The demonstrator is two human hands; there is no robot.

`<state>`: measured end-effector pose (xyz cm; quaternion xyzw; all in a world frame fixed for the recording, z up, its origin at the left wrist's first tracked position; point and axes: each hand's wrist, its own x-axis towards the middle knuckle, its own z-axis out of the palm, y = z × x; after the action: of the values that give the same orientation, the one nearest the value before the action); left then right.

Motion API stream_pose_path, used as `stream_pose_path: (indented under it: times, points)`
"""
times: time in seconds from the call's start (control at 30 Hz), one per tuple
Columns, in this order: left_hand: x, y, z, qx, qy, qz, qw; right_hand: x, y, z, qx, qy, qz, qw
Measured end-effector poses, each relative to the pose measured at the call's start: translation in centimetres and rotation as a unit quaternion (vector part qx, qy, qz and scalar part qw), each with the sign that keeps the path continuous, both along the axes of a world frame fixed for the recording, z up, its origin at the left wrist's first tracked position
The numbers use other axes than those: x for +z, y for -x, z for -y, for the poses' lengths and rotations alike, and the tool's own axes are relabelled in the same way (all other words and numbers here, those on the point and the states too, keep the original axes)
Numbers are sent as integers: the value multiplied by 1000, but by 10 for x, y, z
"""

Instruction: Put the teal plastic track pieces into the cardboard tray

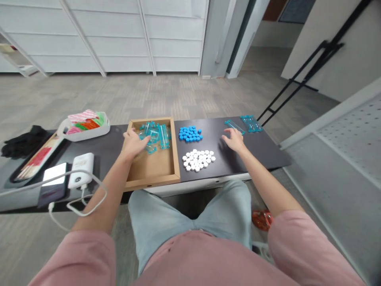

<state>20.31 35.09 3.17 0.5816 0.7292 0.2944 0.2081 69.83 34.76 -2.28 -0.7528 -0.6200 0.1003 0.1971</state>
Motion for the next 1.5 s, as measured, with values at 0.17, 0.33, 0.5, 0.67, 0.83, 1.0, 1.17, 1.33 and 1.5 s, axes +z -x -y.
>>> stream_pose_path:
  times: [0.17, 0.33, 0.5, 0.67, 0.83, 1.0, 1.17, 1.33, 1.5]
  points:
    - [-7, 15, 43, -44, -14, -160, 986, 9, -47, -8, -76, 23, 88, 993]
    - [-14, 54, 108, -84, -45, -185, 978, 3, -43, -15, -80, 78, 113, 987]
    - [-18, 63, 143, -74, -42, -191, 978, -4, -10, -8, -81, 30, 14, 996]
    - [-22, 51, 148, -60, -54, -203, 976, 8, 78, -6, 133, -61, -97, 984]
    - [-26, 51, 148, -67, -69, -201, 975, 30, 214, -29, 330, -87, -77, 937]
    - [-30, 51, 147, -76, -71, -186, 977, 40, 310, -61, 378, -55, -33, 923]
    - [-31, 50, 146, -74, -73, -189, 976, 35, 285, -49, 369, -80, -23, 926]
    - [-35, 57, 143, -106, -95, -210, 967, 15, 150, -18, 251, -88, 10, 964]
    - [-50, 69, 130, -112, -109, -230, 961, 4, -10, -5, 13, -40, 26, 999]
